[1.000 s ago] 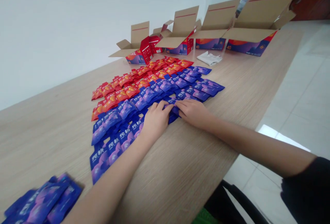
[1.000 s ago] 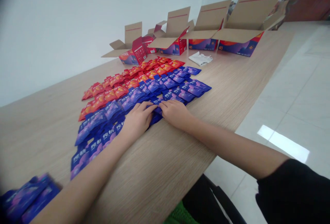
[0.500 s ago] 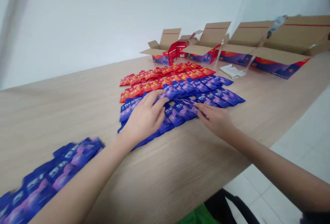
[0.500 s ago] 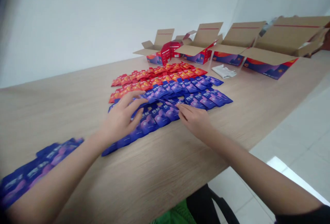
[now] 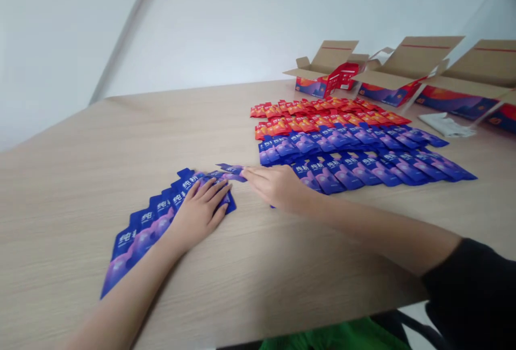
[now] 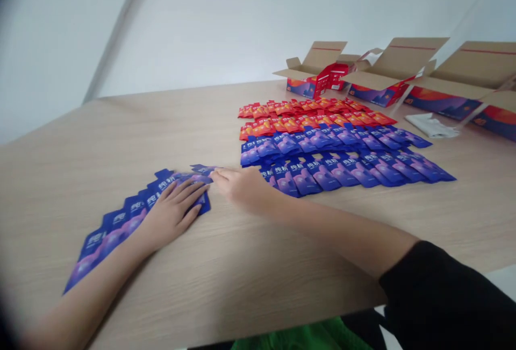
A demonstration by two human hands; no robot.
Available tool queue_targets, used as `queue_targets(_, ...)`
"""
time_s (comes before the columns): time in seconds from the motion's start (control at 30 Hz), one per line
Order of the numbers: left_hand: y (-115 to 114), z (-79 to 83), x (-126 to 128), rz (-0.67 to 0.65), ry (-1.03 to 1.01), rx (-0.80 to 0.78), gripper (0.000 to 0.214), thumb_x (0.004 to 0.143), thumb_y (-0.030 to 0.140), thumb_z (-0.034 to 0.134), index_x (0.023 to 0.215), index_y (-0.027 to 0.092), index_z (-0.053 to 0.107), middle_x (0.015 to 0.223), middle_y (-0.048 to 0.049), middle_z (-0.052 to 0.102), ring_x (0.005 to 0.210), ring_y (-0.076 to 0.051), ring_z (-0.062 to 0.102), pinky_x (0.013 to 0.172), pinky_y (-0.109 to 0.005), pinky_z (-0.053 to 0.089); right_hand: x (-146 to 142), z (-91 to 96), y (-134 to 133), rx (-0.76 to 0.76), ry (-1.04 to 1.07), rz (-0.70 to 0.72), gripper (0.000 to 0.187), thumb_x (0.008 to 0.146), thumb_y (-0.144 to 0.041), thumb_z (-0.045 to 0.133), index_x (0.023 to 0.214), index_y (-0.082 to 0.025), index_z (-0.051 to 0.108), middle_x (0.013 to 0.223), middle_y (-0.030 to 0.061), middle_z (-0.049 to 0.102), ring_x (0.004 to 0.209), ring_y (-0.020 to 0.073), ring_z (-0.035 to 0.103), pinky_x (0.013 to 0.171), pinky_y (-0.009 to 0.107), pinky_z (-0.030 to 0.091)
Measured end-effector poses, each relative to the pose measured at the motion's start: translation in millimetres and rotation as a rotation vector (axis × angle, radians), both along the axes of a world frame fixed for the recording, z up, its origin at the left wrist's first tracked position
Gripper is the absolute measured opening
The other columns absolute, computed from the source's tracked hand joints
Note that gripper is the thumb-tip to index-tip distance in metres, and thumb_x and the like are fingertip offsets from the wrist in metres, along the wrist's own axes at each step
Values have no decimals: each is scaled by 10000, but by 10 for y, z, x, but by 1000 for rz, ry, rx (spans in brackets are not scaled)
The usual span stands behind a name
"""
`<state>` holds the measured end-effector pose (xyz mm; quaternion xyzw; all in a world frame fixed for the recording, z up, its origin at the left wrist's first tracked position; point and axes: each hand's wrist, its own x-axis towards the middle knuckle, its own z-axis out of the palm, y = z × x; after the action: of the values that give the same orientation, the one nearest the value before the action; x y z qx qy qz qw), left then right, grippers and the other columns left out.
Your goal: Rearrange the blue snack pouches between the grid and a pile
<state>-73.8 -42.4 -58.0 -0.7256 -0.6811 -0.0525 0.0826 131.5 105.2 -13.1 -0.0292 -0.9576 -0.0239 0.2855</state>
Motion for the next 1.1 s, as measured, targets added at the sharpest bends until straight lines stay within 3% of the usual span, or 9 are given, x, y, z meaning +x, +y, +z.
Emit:
queue_targets(0.13, -55, 31, -229, -16, -77, 74, 449, 962, 301, 394, 1339, 109, 545, 1403, -158, 570, 1349, -301, 472, 1164, -554, 290, -696, -86, -172, -71, -155, -101, 261, 982, -126, 468, 1172, -95, 645, 1192, 145, 696, 1029, 223, 687, 795, 304, 541)
queue_targets(0.23, -123, 64, -307, 10, -203, 252, 326, 909, 156, 381, 1095, 125, 647, 1181, -130, 681, 1108, -232, 628, 1008, -413, 475, -985, -154, -273, -117, -274, -191, 256, 988, -120, 437, 1140, -111, 643, 1124, 130, 711, 964, 225, 694, 744, 307, 533)
queue_targets(0.37, -217, 182, -270, 94, -167, 407, 195, 864, 117, 438, 765, 196, 587, 781, -41, 642, 745, -209, 583, 705, -368, 475, -1117, -251, -363, -146, -359, -169, 279, 979, -114, 400, 1130, -104, 634, 1181, 153, 679, 1013, 233, 669, 770, 322, 538)
queue_targets(0.47, -238, 260, -221, 64, -137, 430, 178, 868, 107, 446, 761, 200, 552, 774, -41, 610, 759, -222, 545, 695, -379, 441, -1117, -247, -400, -215, -336, -123, 261, 926, -117, 450, 1112, -111, 634, 1214, 151, 663, 1032, 244, 660, 794, 343, 542)
queue_targets(0.57, -225, 277, -197, -2, -154, 428, 170, 884, 103, 444, 791, 202, 546, 808, -43, 605, 778, -221, 541, 713, -385, 438, -1002, -111, -387, -309, -275, -65, 317, 858, -174, 527, 1159, -126, 617, 1212, 122, 672, 1031, 254, 663, 809, 347, 540)
queue_targets(0.7, -195, 223, -185, -158, -184, 390, 133, 892, 128, 481, 894, 220, 576, 943, -51, 621, 881, -232, 584, 761, -396, 452, -509, 146, -178, -304, -161, -67, 534, 855, -207, 524, 1381, -119, 488, 1179, 108, 698, 992, 242, 678, 829, 333, 524)
queue_targets(0.87, -80, 194, -25, -252, -235, 385, 150, 880, 158, 512, 926, 259, 613, 1039, -48, 626, 944, -259, 607, 843, -439, 464, 751, 234, 428, -346, -38, -395, 413, 876, -177, 513, 1278, -153, 606, 1138, 91, 721, 993, 216, 686, 842, 295, 519)
queue_targets(0.97, 136, 308, 285, -333, -221, 324, 165, 864, 143, 524, 930, 262, 617, 1048, -48, 627, 962, -251, 615, 809, -398, 493, 1647, 134, 851, -362, 9, -610, 345, 846, -161, 537, 1160, -164, 680, 1172, 90, 708, 1053, 236, 668, 918, 338, 515)
queue_targets(1.1, 662, 536, 951, -490, -191, 207, 193, 887, 117, 475, 942, 245, 609, 1069, -65, 614, 972, -214, 607, 766, -330, 523, 2615, -78, 1318, -309, -65, -794, 410, 841, -267, 594, 1228, -149, 653, 1299, 141, 611, 1182, 293, 592, 1006, 413, 484)
